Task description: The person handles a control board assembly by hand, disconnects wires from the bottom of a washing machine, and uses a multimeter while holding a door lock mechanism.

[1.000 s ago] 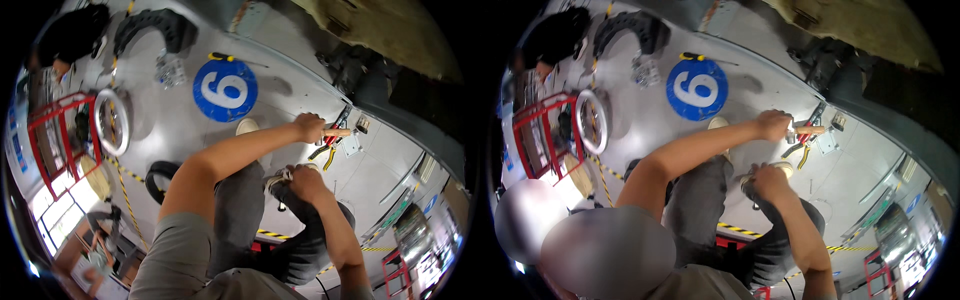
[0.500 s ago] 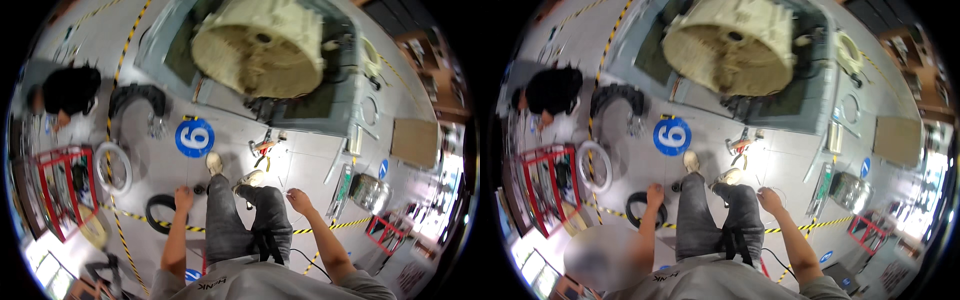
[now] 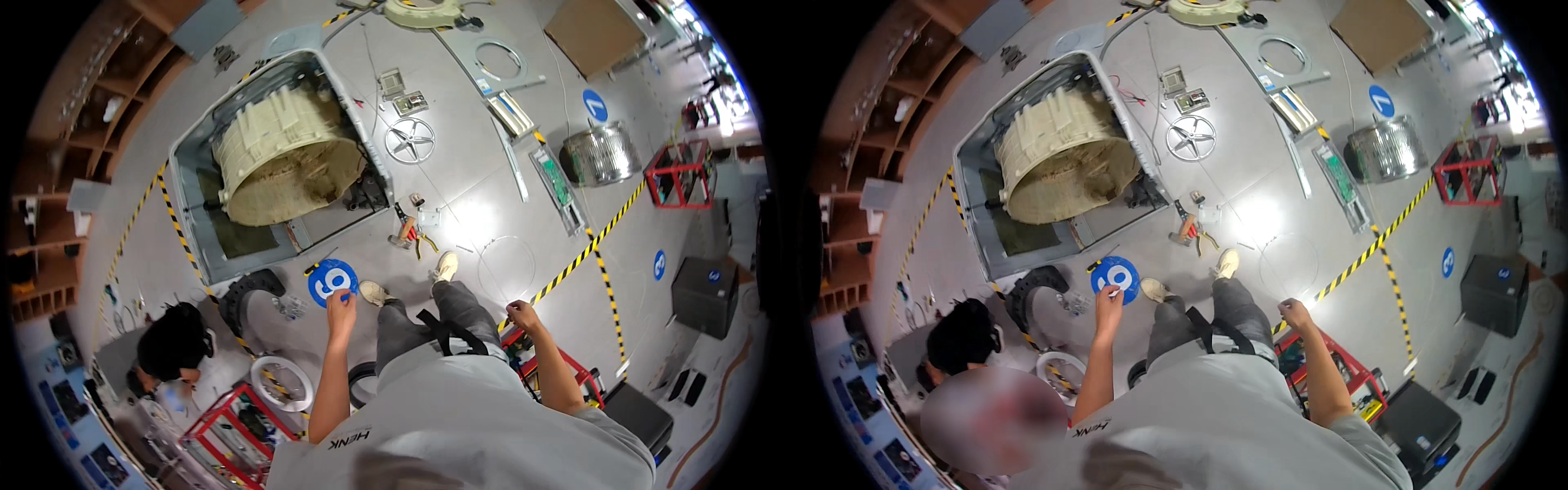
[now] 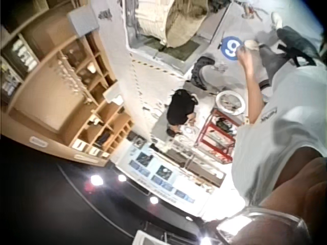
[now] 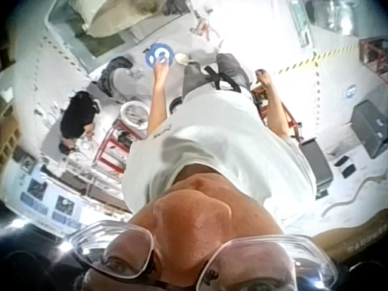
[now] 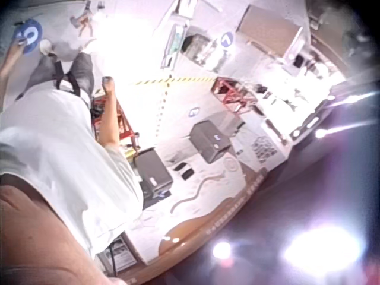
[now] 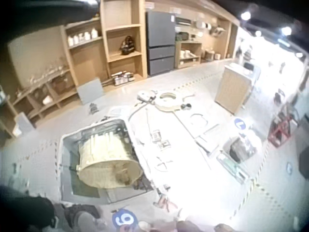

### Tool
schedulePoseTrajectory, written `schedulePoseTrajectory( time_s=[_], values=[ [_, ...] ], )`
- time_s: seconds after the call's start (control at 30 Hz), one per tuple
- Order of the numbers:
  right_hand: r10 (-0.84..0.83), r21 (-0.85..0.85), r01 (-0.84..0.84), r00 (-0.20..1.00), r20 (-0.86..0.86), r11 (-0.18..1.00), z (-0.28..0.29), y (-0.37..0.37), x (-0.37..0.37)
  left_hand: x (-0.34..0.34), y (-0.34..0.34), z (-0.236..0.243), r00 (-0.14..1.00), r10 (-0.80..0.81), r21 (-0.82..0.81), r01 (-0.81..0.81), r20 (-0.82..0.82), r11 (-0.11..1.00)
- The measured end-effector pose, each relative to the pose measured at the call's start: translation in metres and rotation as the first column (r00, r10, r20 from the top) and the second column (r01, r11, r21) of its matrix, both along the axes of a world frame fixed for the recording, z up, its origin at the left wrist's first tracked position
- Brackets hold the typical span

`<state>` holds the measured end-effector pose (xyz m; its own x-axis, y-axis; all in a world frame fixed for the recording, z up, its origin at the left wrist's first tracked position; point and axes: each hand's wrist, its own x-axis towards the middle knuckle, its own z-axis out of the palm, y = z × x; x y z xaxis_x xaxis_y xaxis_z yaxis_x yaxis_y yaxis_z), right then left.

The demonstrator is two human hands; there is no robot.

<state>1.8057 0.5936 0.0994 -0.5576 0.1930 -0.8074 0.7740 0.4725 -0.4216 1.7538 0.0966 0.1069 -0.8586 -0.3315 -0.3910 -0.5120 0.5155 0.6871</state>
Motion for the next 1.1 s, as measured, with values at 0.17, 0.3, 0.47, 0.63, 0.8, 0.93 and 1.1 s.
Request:
schedulePoseTrajectory(
  time_s=[0.17, 0.3, 0.47, 0.63, 0.8, 0.93, 1.1],
  values=[
    [-0.339, -0.117, 0.356, 0.929, 0.147, 0.927, -0.018, 0.063, 0.064, -0.069, 0.063, 0.036, 0.990, -0.065, -0.134, 0.082, 0.127, 0.988],
    [-0.576, -0.094, 0.618, 0.769, 0.278, 0.780, -0.022, 0.120, 0.084, -0.116, 0.110, 0.036, 0.998, -0.016, -0.170, 0.005, -0.066, 0.985],
    [-0.645, -0.094, 0.677, 0.728, 0.230, 0.730, -0.024, 0.200, 0.052, -0.182, 0.179, 0.075, 0.987, 0.038, -0.268, -0.080, -0.158, 0.960],
    [-0.584, -0.095, 0.599, 0.798, 0.151, 0.795, -0.016, 0.226, -0.048, -0.232, 0.191, 0.068, 0.973, 0.088, -0.384, -0.166, -0.213, 0.908],
    [-0.336, -0.203, 0.338, 0.941, 0.048, 0.919, -0.035, 0.227, -0.175, -0.257, 0.186, 0.051, 0.971, 0.162, -0.528, -0.233, -0.178, 0.817],
    [0.016, -0.334, -0.060, 0.991, -0.133, 0.941, -0.087, 0.274, -0.267, -0.266, 0.218, 0.046, 0.923, 0.326, -0.538, -0.383, -0.203, 0.750],
    [0.179, -0.151, -0.151, 0.965, 0.194, 0.977, -0.026, 0.224, -0.455, -0.292, 0.233, 0.058, 0.871, 0.486, -0.573, -0.436, -0.075, 0.694]
  ],
)
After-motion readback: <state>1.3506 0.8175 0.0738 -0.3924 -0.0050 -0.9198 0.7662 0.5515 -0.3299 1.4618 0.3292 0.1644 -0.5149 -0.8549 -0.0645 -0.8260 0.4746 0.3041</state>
